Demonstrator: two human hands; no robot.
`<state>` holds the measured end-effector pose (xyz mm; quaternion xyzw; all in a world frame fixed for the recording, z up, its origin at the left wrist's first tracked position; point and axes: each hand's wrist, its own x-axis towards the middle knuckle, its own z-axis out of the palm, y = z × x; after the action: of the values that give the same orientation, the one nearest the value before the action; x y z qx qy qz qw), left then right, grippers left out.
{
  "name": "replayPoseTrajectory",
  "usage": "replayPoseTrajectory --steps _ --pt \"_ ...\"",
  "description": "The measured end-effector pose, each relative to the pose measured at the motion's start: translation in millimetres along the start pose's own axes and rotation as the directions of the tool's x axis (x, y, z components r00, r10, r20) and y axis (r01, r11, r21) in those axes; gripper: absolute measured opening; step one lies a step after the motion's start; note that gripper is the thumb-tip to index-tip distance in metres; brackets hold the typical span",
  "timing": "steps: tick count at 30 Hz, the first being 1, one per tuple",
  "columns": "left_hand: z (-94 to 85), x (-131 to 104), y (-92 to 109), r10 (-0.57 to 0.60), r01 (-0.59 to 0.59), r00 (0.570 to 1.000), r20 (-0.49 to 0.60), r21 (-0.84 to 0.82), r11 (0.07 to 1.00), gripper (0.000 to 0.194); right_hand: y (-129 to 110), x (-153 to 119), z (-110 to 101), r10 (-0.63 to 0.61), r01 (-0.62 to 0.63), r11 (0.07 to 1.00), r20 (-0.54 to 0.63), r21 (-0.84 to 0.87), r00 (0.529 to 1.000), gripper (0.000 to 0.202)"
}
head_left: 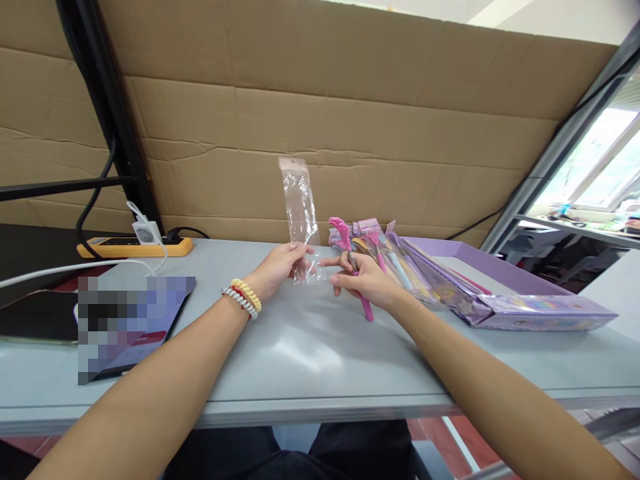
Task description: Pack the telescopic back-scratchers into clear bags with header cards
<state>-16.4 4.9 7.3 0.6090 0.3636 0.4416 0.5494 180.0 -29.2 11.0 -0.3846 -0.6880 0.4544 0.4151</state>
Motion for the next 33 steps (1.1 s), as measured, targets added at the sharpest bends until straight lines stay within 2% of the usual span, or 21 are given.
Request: replayPoseTrajectory --steps 5,11,13,16,20,24,27,30,33 --pt "6.1 1.1 -3.4 0.017 -0.018 0.999 0.027 0.016 1.000 0.028 1.6 -0.6 0.4 -0.005 0.005 1.000 0.041 -0.004 0.999 0.053" --pt "10.6 0.9 -1.9 0.038 -0.040 0.996 -0.082 -0.017 0.999 0.019 1.0 -1.0 4.5 -0.005 0.005 1.000 0.034 -0.003 0.999 0.052" --pt "11.4 0.5 -1.2 0.030 -0.034 0.997 -0.070 -0.051 0.998 0.017 0.9 -0.9 6.9 0.000 0.001 1.000 0.016 -0.009 1.000 0.053" --pt "11.9 -0.9 -0.2 0.024 -0.026 0.999 -0.024 -0.121 0.992 0.010 1.2 0.2 8.4 -0.025 0.022 0.999 -0.071 -0.047 0.997 0.055" --pt "11.6 -3.7 2.4 0.020 -0.016 0.999 0.027 -0.140 0.990 0.034 -0.1 1.9 6.3 -0.086 0.063 0.991 -0.196 -0.119 0.977 0.055" --pt "9.9 -5.6 3.0 0.035 -0.028 0.996 0.084 -0.083 0.996 0.043 -3.3 1.5 4.0 -0.104 0.066 0.984 -0.238 -0.162 0.966 0.046" --pt "7.9 -5.2 1.1 0.061 -0.052 0.992 0.106 -0.087 0.995 0.045 -4.7 0.6 3.7 -0.068 0.030 0.984 -0.220 -0.175 0.973 0.043" --pt "6.8 -3.7 -0.8 0.080 -0.073 0.994 0.077 -0.089 0.993 0.043 -3.2 0.9 4.0 -0.041 0.010 0.980 -0.155 -0.197 0.987 0.037" --pt "7.2 -2.2 -1.4 0.100 -0.098 0.995 0.028 -0.064 0.993 0.040 0.8 2.5 4.2 -0.093 0.059 0.971 -0.135 -0.233 0.987 0.027"
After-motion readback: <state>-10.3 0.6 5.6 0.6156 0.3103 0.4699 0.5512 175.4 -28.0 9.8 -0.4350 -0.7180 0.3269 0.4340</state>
